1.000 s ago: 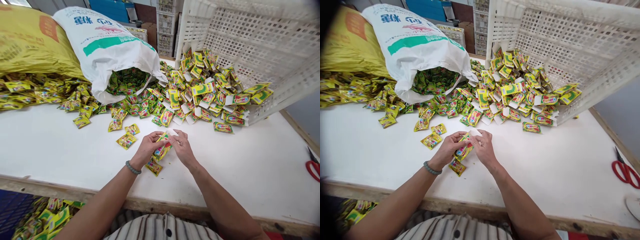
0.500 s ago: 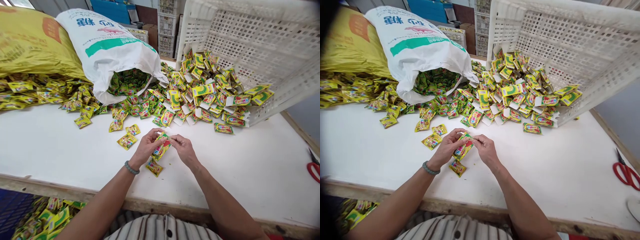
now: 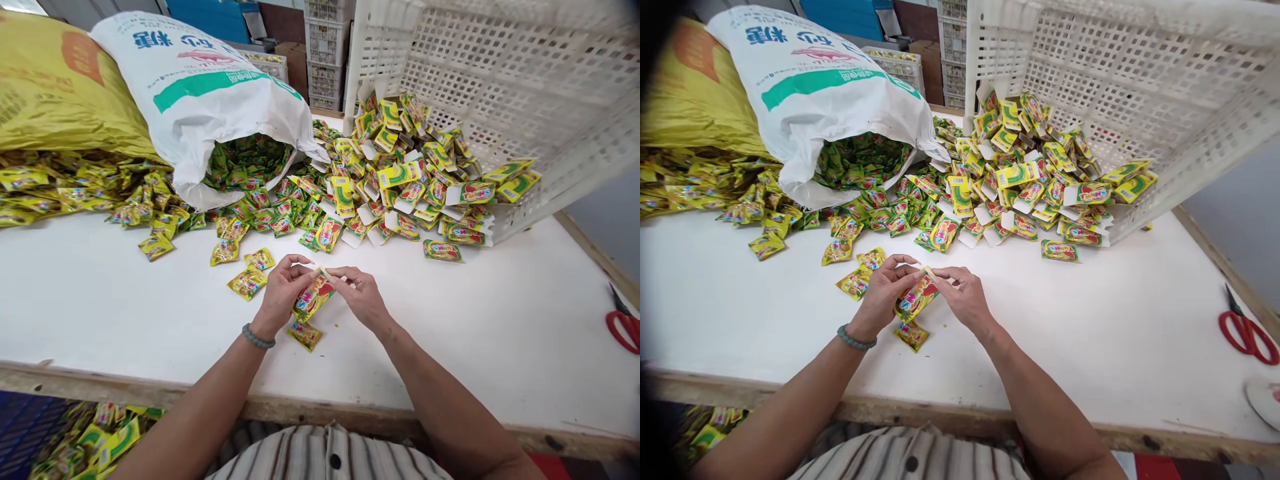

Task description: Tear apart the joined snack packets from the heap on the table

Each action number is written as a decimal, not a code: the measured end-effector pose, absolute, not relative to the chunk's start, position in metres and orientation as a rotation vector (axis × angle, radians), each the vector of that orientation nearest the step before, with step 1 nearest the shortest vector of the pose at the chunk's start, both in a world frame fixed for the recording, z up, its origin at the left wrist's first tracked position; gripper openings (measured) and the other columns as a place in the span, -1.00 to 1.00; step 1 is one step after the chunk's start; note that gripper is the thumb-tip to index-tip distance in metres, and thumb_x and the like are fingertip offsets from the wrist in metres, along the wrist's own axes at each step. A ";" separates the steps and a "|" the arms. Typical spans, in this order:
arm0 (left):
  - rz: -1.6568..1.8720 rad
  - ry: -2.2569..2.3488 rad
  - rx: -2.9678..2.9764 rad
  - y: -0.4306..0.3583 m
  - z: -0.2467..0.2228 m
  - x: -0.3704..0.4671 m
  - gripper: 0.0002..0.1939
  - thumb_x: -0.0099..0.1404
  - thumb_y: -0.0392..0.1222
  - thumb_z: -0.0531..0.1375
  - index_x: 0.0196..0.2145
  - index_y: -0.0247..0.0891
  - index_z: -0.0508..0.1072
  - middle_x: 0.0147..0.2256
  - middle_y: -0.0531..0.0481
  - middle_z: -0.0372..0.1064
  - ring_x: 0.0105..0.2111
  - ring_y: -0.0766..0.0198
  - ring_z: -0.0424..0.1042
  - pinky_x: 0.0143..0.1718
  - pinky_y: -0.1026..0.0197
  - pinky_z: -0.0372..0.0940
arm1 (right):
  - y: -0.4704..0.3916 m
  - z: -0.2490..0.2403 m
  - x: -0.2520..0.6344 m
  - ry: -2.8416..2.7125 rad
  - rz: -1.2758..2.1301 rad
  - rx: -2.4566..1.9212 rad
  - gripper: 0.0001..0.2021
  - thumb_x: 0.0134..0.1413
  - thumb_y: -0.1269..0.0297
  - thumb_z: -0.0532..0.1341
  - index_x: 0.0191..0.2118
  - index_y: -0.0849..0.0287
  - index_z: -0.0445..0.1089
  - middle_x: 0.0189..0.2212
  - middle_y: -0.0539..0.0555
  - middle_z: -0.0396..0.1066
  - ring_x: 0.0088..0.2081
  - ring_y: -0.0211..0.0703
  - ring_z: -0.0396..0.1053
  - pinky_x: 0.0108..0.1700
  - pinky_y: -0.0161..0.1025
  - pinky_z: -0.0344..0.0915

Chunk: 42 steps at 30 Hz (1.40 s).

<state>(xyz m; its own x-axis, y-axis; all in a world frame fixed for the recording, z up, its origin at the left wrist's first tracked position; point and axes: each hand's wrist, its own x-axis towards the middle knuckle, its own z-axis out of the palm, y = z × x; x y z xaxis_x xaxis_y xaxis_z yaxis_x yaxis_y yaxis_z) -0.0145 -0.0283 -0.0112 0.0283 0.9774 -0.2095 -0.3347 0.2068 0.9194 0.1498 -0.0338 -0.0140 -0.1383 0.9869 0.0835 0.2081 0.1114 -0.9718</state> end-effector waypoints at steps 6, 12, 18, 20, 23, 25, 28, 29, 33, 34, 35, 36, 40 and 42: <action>1.161 1.061 0.837 -0.028 -0.011 -0.013 -0.51 -0.09 -0.13 0.47 -0.25 -0.25 0.34 -0.49 0.08 0.49 -0.54 0.32 0.46 -0.47 0.31 0.33 | -0.029 -0.020 0.150 -1.117 1.462 -1.158 -0.78 -0.05 0.14 0.34 -0.30 0.15 0.57 -0.41 0.02 0.56 -0.34 -0.16 0.46 -0.20 -0.19 0.35; 1.132 1.036 0.857 -0.028 -0.012 -0.016 -0.57 -0.06 -0.15 0.46 -0.28 -0.28 0.39 -0.49 0.06 0.50 -0.52 0.33 0.47 -0.44 0.31 0.35 | -0.027 -0.019 0.155 -1.062 1.540 -1.119 -0.77 -0.15 0.11 0.40 -0.36 0.13 0.59 -0.43 0.01 0.57 -0.35 -0.16 0.46 -0.17 -0.18 0.35; 1.169 1.024 0.851 -0.029 -0.011 -0.016 -0.61 -0.05 -0.15 0.46 -0.32 -0.28 0.40 -0.49 0.05 0.51 -0.51 0.33 0.47 -0.43 0.31 0.36 | -0.034 -0.012 0.155 -1.282 1.407 -1.163 -0.76 0.03 0.10 0.29 -0.22 0.05 0.60 -0.27 0.02 0.59 -0.13 0.00 0.48 -0.01 -0.05 0.36; 1.187 1.040 0.837 -0.029 -0.010 -0.015 -0.62 -0.07 -0.15 0.46 -0.34 -0.28 0.42 -0.48 0.06 0.50 -0.50 0.33 0.47 -0.42 0.30 0.37 | -0.038 -0.011 0.152 -1.337 1.324 -1.187 -0.78 0.09 0.15 0.24 -0.20 0.02 0.59 -0.20 0.01 0.58 -0.06 0.00 0.45 0.03 -0.04 0.34; 1.214 1.058 0.819 -0.028 -0.008 -0.016 -0.63 -0.09 -0.14 0.47 -0.36 -0.28 0.44 -0.47 0.07 0.49 -0.51 0.34 0.46 -0.43 0.30 0.36 | -0.044 -0.013 0.144 -1.396 1.197 -1.209 -0.76 0.11 0.21 0.21 -0.13 -0.01 0.57 -0.19 0.02 0.57 -0.07 -0.04 0.44 0.02 -0.06 0.35; 1.233 1.062 0.812 -0.028 -0.008 -0.016 -0.63 -0.10 -0.15 0.47 -0.37 -0.29 0.45 -0.47 0.08 0.48 -0.51 0.36 0.45 -0.43 0.32 0.35 | -0.047 -0.016 0.139 -1.429 1.098 -1.213 -0.74 0.11 0.24 0.21 -0.09 -0.01 0.55 -0.20 0.03 0.57 -0.11 -0.07 0.43 0.01 -0.08 0.35; 1.228 1.057 0.811 -0.027 -0.007 -0.016 -0.64 -0.09 -0.14 0.47 -0.38 -0.29 0.45 -0.47 0.08 0.48 -0.50 0.37 0.44 -0.43 0.33 0.34 | -0.048 -0.018 0.135 -1.458 1.016 -1.219 -0.74 0.13 0.25 0.21 -0.08 -0.01 0.55 -0.19 0.04 0.56 -0.11 -0.08 0.41 -0.03 -0.12 0.35; 1.211 1.047 0.813 -0.027 -0.006 -0.015 -0.64 -0.08 -0.14 0.46 -0.37 -0.29 0.45 -0.48 0.08 0.48 -0.51 0.37 0.44 -0.44 0.33 0.33 | -0.047 -0.018 0.135 -1.460 1.007 -1.228 -0.74 0.13 0.24 0.21 -0.08 -0.01 0.54 -0.18 0.04 0.56 -0.10 -0.08 0.40 -0.06 -0.13 0.36; 1.166 0.982 0.820 -0.028 -0.004 -0.014 -0.61 -0.07 -0.15 0.46 -0.31 -0.28 0.43 -0.53 0.09 0.46 -0.55 0.37 0.42 -0.48 0.34 0.31 | -0.047 -0.019 0.132 -1.484 0.919 -1.247 -0.67 0.16 0.21 0.19 0.03 0.03 0.48 -0.14 0.09 0.52 -0.11 -0.09 0.40 -0.06 -0.14 0.36; 1.168 0.977 0.821 -0.029 -0.004 -0.014 -0.61 -0.07 -0.15 0.46 -0.31 -0.28 0.42 -0.53 0.09 0.45 -0.55 0.37 0.41 -0.49 0.34 0.30 | -0.048 -0.020 0.131 -1.511 0.883 -1.238 -0.65 0.17 0.22 0.17 0.06 0.03 0.46 -0.14 0.10 0.52 -0.11 -0.10 0.40 -0.02 -0.13 0.35; 1.175 0.979 0.823 -0.030 -0.005 -0.014 -0.61 -0.06 -0.15 0.45 -0.31 -0.28 0.42 -0.54 0.10 0.45 -0.55 0.36 0.41 -0.50 0.34 0.29 | -0.049 -0.022 0.129 -1.545 0.846 -1.229 -0.64 0.18 0.23 0.16 0.09 0.02 0.43 -0.14 0.10 0.52 -0.09 -0.10 0.40 0.01 -0.12 0.34; 1.183 0.986 0.824 -0.030 -0.006 -0.014 -0.60 -0.06 -0.14 0.45 -0.30 -0.27 0.42 -0.55 0.10 0.44 -0.56 0.36 0.41 -0.50 0.34 0.28 | -0.050 -0.023 0.127 -1.580 0.812 -1.220 -0.63 0.19 0.24 0.15 0.10 0.02 0.42 -0.13 0.10 0.52 -0.07 -0.09 0.39 0.03 -0.10 0.33; 1.188 1.057 0.844 -0.029 -0.004 -0.022 -0.57 -0.08 -0.08 0.45 -0.29 -0.26 0.41 -0.56 0.10 0.43 -0.58 0.33 0.40 -0.53 0.32 0.27 | -0.049 -0.024 0.121 -1.676 0.830 -1.188 -0.64 0.25 0.22 0.09 0.12 0.01 0.40 -0.07 0.10 0.51 -0.02 -0.08 0.41 0.05 -0.09 0.33; 1.156 1.148 0.927 -0.031 0.005 -0.041 -0.57 -0.08 -0.04 0.45 -0.31 -0.25 0.42 -0.56 0.07 0.45 -0.57 0.30 0.42 -0.53 0.31 0.28 | -0.043 -0.021 0.118 -1.734 0.920 -1.156 -0.66 0.28 0.18 0.05 0.07 -0.01 0.44 -0.04 0.07 0.51 0.00 -0.10 0.42 0.06 -0.10 0.34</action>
